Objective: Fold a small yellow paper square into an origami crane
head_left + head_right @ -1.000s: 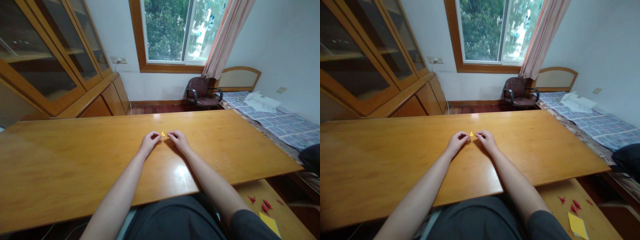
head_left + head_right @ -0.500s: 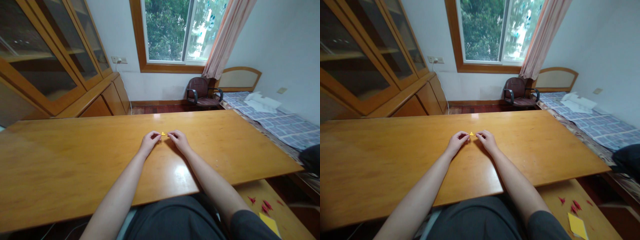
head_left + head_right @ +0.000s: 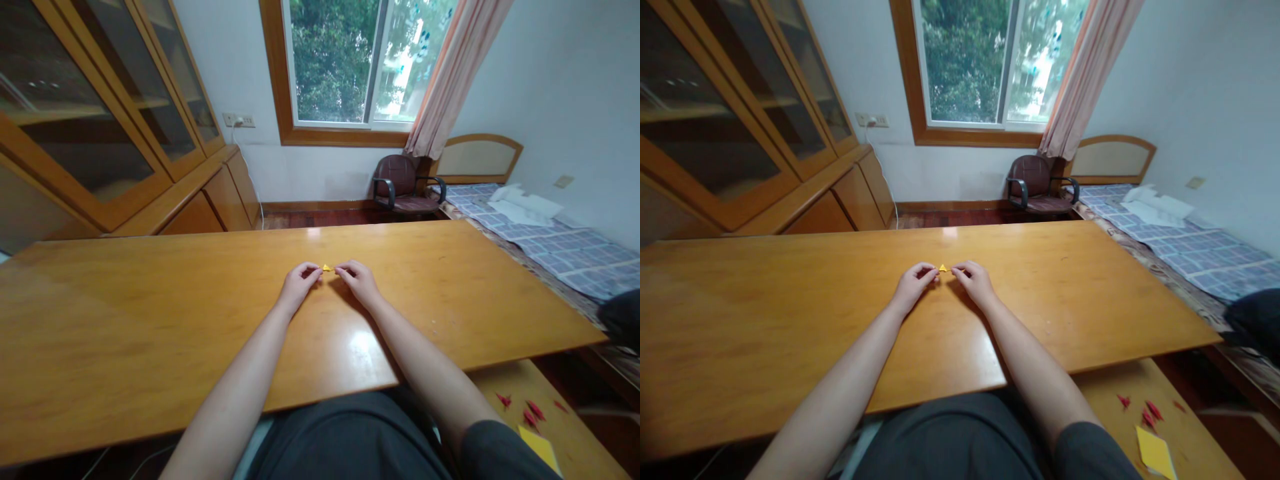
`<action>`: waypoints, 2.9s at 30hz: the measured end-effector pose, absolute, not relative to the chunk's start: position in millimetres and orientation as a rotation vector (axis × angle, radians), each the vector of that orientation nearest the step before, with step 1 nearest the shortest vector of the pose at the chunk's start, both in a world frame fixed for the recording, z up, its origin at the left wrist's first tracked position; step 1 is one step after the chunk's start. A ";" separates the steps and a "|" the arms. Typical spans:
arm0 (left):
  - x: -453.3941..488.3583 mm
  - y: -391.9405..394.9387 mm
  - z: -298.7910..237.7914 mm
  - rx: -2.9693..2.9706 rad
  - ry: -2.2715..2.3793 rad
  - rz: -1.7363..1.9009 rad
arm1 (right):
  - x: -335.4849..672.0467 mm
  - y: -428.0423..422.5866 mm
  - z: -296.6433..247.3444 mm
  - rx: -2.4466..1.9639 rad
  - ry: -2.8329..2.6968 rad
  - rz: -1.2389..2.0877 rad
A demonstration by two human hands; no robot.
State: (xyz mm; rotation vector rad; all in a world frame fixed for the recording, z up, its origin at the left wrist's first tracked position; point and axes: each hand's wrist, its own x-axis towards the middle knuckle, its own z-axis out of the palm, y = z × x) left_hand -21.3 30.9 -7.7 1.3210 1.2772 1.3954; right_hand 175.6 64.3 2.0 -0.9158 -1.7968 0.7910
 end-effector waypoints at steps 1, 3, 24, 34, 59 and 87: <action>-21.0 30.7 -7.1 1.310 1.274 1.395 | 175.7 64.1 2.2 -0.915 -1.794 0.799; -20.8 30.3 -6.3 1.295 1.272 1.398 | 175.6 63.8 2.2 -0.917 -1.781 0.826; -20.7 22.6 0.4 1.801 1.270 1.448 | 183.6 70.5 4.1 -0.878 -1.511 1.450; -21.5 22.6 3.7 1.793 1.249 1.446 | 182.5 71.4 0.3 -0.866 -1.536 1.466; -22.6 23.4 9.7 1.544 1.219 1.360 | 175.3 67.7 -1.7 -0.891 -1.813 0.853; -17.7 19.8 7.2 2.028 1.341 1.556 | 180.9 63.1 4.7 -0.932 -1.606 1.401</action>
